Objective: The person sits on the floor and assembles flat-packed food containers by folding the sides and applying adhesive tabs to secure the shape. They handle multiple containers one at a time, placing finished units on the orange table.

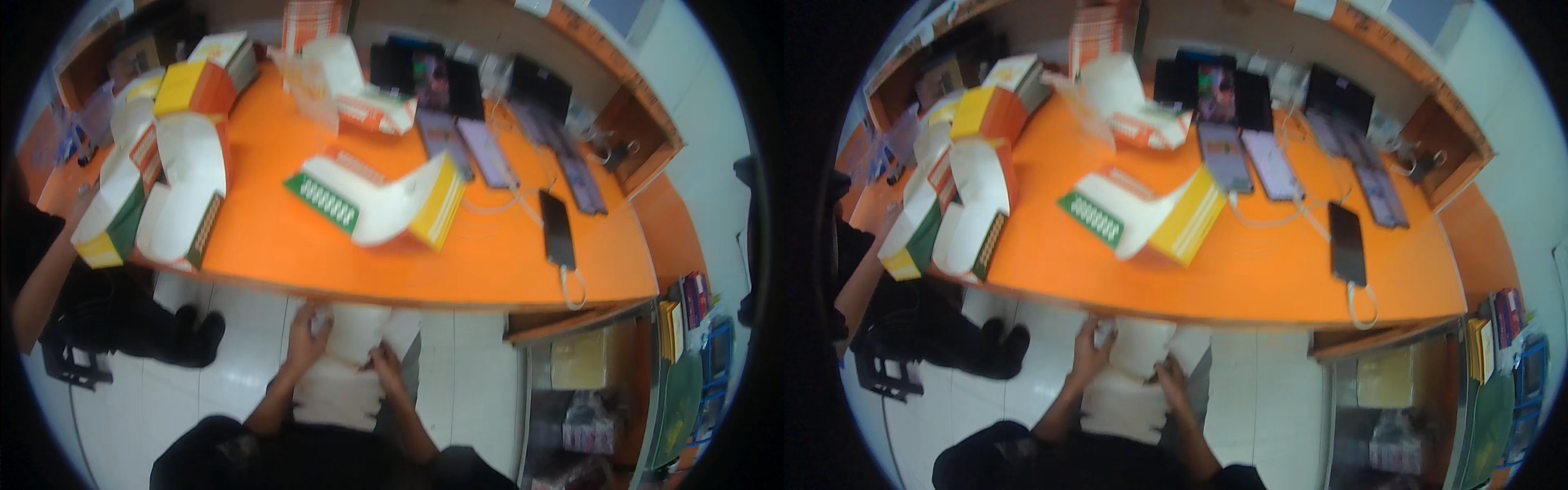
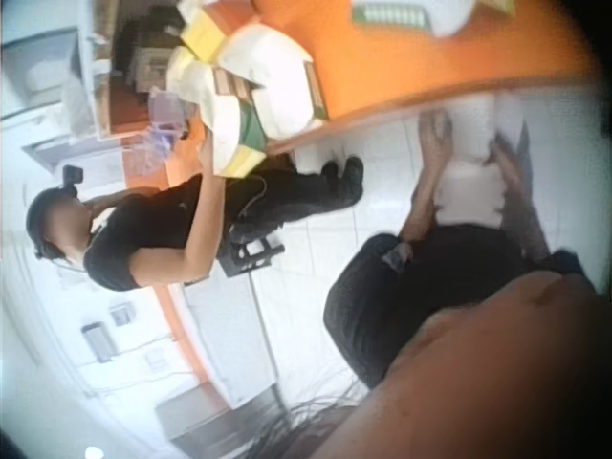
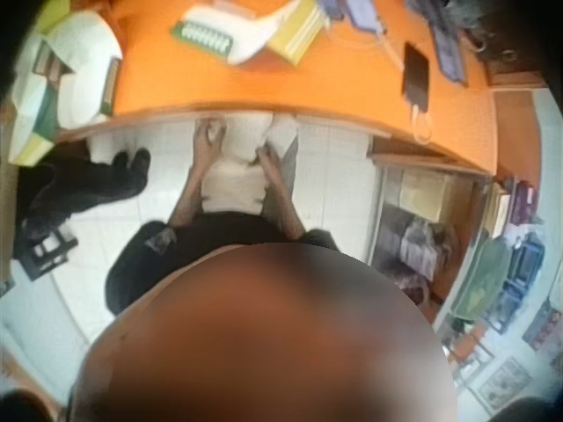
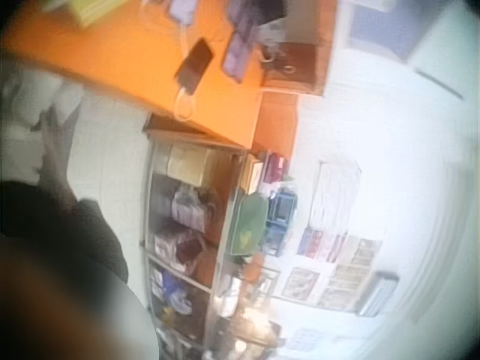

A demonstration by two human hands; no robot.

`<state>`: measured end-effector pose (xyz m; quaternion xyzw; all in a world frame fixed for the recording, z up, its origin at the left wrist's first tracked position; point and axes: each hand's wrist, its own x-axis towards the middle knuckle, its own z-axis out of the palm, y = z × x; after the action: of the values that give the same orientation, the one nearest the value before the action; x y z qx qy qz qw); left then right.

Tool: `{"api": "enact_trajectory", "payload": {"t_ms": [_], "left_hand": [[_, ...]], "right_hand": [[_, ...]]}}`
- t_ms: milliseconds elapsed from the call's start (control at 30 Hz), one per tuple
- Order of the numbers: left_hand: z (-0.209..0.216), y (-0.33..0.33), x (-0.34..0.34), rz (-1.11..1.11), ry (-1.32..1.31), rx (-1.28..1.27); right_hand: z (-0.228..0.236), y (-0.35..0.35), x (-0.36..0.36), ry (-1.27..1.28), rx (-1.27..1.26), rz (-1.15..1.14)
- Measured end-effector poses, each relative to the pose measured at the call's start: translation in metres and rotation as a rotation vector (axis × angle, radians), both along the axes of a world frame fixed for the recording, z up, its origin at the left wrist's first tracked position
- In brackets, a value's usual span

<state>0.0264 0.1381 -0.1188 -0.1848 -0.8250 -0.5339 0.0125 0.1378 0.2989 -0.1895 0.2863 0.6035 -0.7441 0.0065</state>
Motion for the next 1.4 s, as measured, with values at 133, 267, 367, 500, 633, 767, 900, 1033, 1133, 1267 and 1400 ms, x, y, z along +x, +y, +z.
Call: {"api": "enact_trajectory", "payload": {"t_ms": [133,267,367,500,633,767,900,1033,1133,1267,1400], "left_hand": [[-0.033,-0.009,-0.024,0.104,-0.156,0.163],[-0.057,-0.022,-0.032,0.152,-0.574,0.342],[-0.061,-0.028,-0.032,0.182,-0.473,0.125],[-0.063,-0.037,-0.045,0.100,-0.564,0.078],[-0.062,-0.041,-0.041,0.068,-0.441,0.037],[-0.042,-0.040,-0.031,0.064,-0.176,-0.226],[-0.018,-0.022,-0.031,0.047,-0.103,-0.310],[-0.009,-0.006,-0.029,-0.032,-0.033,-0.342],[-0.012,0.001,-0.027,-0.221,-0.162,-0.322],[-0.016,0.007,-0.027,-0.254,-0.319,-0.225],[-0.020,0.009,-0.029,-0.221,-0.438,-0.171]], "right_hand": [[-0.001,0.005,0.000,0.057,0.112,0.200],[0.003,0.005,0.000,0.063,0.038,0.325],[0.010,0.006,0.002,0.091,0.013,0.376],[0.018,0.009,0.001,0.060,-0.081,0.337],[0.021,0.005,-0.001,0.033,-0.130,0.117],[0.021,-0.010,-0.001,0.076,0.535,-0.044],[0.024,-0.018,-0.015,0.249,0.880,0.064],[0.030,-0.018,-0.039,0.075,1.018,0.483],[0.032,-0.021,-0.055,0.009,0.672,0.466],[0.034,-0.028,-0.058,0.139,0.593,0.442],[0.034,-0.033,-0.052,0.134,0.596,0.305]]}}
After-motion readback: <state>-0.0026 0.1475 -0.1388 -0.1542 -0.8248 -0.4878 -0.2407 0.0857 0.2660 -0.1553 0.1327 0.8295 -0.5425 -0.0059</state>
